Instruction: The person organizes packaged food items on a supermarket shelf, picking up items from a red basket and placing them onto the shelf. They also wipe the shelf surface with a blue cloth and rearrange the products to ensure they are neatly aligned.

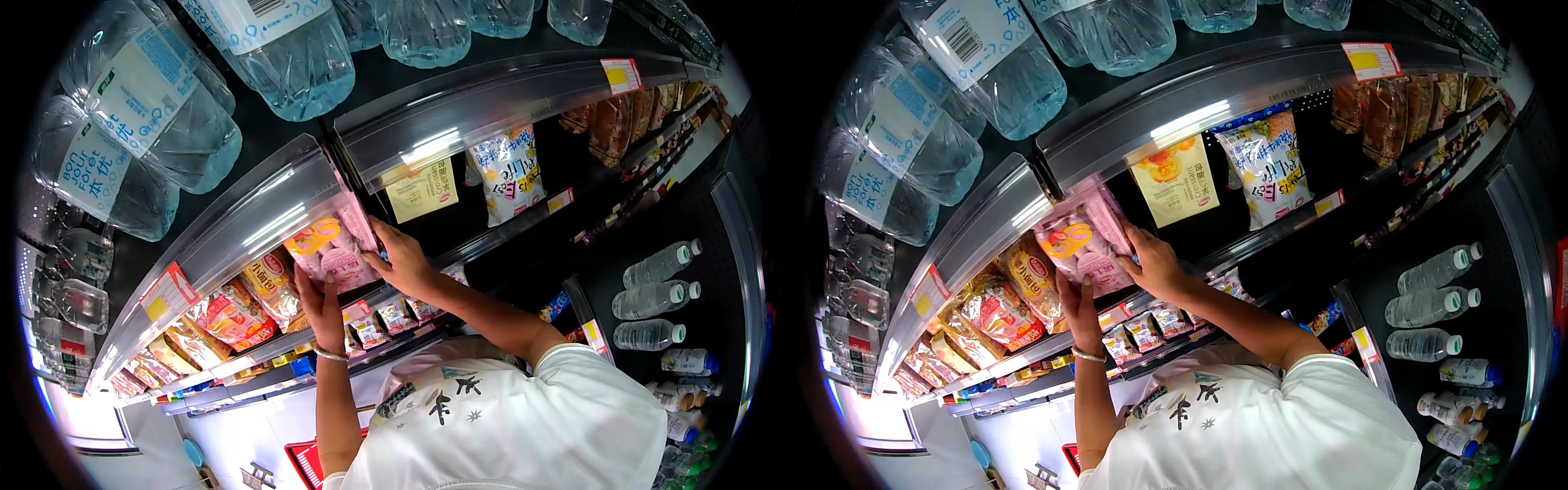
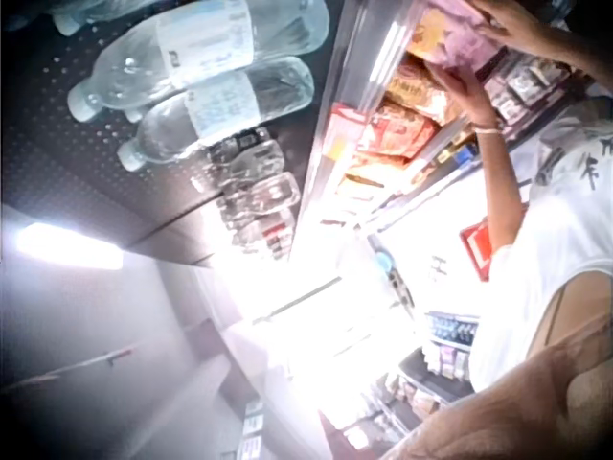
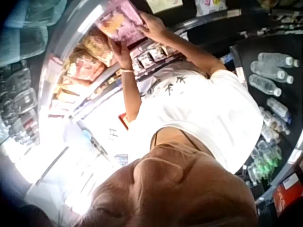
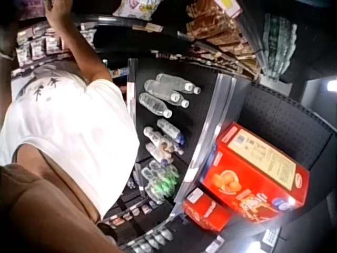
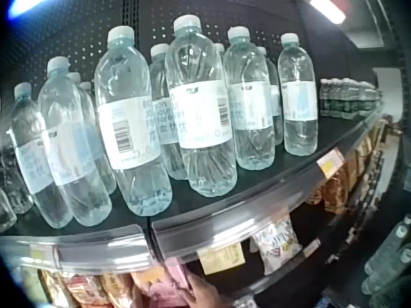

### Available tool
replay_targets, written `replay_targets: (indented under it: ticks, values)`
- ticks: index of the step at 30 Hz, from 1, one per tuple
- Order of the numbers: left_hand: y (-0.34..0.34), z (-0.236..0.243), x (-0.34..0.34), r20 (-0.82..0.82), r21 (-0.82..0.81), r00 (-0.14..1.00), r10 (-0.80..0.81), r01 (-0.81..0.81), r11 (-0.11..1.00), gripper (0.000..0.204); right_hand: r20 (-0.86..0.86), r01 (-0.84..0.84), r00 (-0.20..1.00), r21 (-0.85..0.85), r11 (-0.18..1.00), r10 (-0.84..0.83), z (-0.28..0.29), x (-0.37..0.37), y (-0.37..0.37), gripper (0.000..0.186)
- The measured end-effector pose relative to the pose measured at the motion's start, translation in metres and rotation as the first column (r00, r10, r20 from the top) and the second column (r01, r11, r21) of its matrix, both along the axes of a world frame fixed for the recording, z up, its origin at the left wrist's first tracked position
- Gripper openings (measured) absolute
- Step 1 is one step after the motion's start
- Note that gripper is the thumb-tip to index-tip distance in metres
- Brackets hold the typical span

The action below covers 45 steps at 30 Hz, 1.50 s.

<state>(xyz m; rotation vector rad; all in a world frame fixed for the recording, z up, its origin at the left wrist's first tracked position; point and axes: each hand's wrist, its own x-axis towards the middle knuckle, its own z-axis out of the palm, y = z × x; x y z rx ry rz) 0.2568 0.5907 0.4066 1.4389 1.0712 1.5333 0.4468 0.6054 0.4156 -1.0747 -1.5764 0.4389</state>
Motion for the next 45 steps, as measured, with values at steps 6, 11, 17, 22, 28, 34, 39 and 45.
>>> replay_targets:
  ticks: [6,11,17,22,28,34,39,45]
  values:
    - [0.010,-0.025,0.012,0.087,-0.111,0.994,0.059,-0.049,0.993,0.060,0.019,-0.014,1.000,-0.080,0.997,0.016,-0.024,0.006,0.013,0.056]
    - [0.010,-0.024,0.011,0.095,-0.125,0.991,0.093,-0.081,0.989,0.057,-0.016,-0.052,0.999,-0.091,0.995,0.050,-0.026,0.009,0.014,0.054]
    - [0.007,-0.040,0.015,0.145,-0.095,0.988,0.055,-0.041,0.995,0.053,0.049,-0.068,0.996,-0.070,0.995,0.071,-0.032,0.021,0.015,0.050]
    - [0.003,-0.028,0.029,0.108,-0.090,0.993,0.049,-0.039,0.995,0.061,0.062,-0.104,0.992,-0.120,0.987,0.111,-0.032,0.029,0.014,0.056]
    - [-0.009,-0.046,0.028,0.035,-0.073,0.987,0.156,-0.153,0.986,0.064,-0.049,-0.111,0.993,-0.195,0.974,0.103,-0.031,0.052,0.003,0.063]
    - [-0.003,-0.051,0.031,0.044,-0.039,0.994,0.102,-0.101,0.994,0.066,-0.115,-0.106,0.990,-0.262,0.959,0.078,-0.051,0.079,0.013,0.060]
    - [0.000,-0.051,0.032,0.029,-0.129,0.991,0.127,-0.122,0.984,0.070,-0.136,-0.174,0.981,-0.279,0.945,0.140,-0.045,0.070,0.007,0.057]
    - [-0.011,-0.038,0.034,-0.195,-0.084,0.942,0.273,-0.293,0.952,0.079,-0.098,-0.048,0.994,-0.064,0.997,0.041,-0.027,0.094,0.002,0.055]
